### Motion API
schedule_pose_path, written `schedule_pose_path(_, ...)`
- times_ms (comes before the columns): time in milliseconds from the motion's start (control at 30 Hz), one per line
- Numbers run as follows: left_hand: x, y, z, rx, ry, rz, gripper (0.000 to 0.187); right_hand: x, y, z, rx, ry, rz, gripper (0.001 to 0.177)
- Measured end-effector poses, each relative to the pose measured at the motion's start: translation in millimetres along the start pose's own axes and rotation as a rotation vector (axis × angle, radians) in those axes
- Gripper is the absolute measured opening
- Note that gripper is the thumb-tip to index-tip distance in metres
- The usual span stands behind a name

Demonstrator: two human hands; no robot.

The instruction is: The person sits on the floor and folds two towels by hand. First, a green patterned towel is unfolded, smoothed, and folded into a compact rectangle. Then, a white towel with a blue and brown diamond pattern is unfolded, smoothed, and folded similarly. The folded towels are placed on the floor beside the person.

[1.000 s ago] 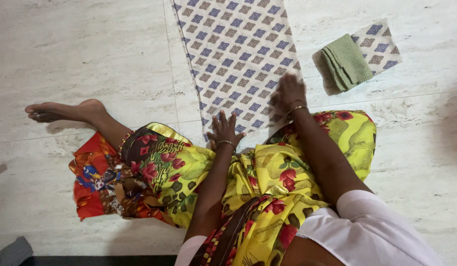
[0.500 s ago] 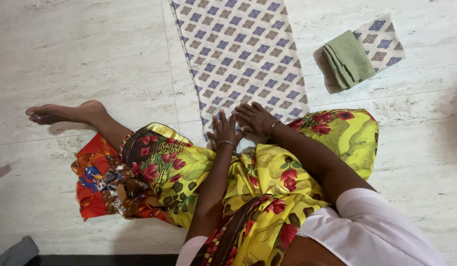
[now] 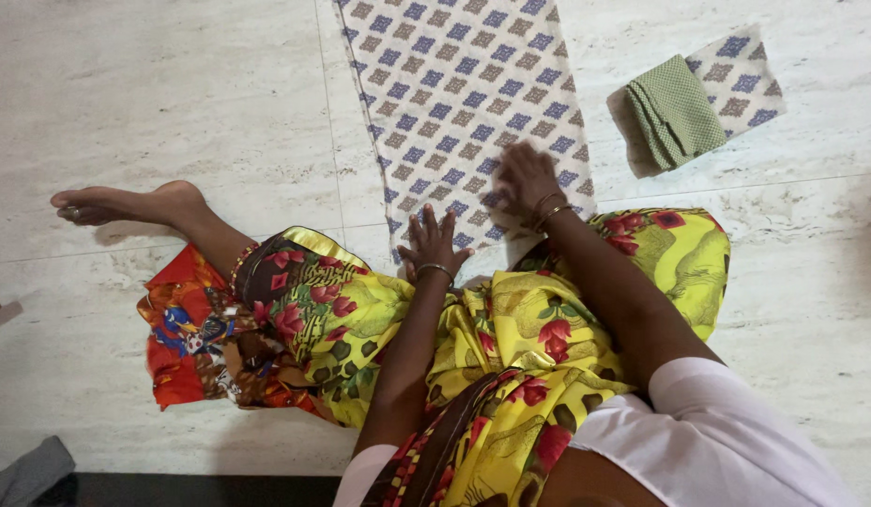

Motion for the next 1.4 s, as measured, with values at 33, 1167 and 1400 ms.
schedule_pose_path(33,-2,5,2,-0.006,0.0,0.0,0.103,-36,3,-6,0.044,-0.18,0.072,0.068)
schedule_pose_path(1167,-37,-56,25,0.025,-0.024,0.053,0.106,36,2,-57,-0.312,0.05,0.051,0.06)
schedule_pose_path(1400,-65,-98,34,0.498,-0.039,0.106,0.055,-26,60,-52,-0.25,-0.268,0.567,0.049)
Point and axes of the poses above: each hand's wrist, its own z-axis towards the middle knuckle, its own y-axis out of the palm, x = y × z, the point moved 8 cm from there along z, towards the middle knuckle, and after that the axes turned 7 degrees about x, right-handed, at the moved point
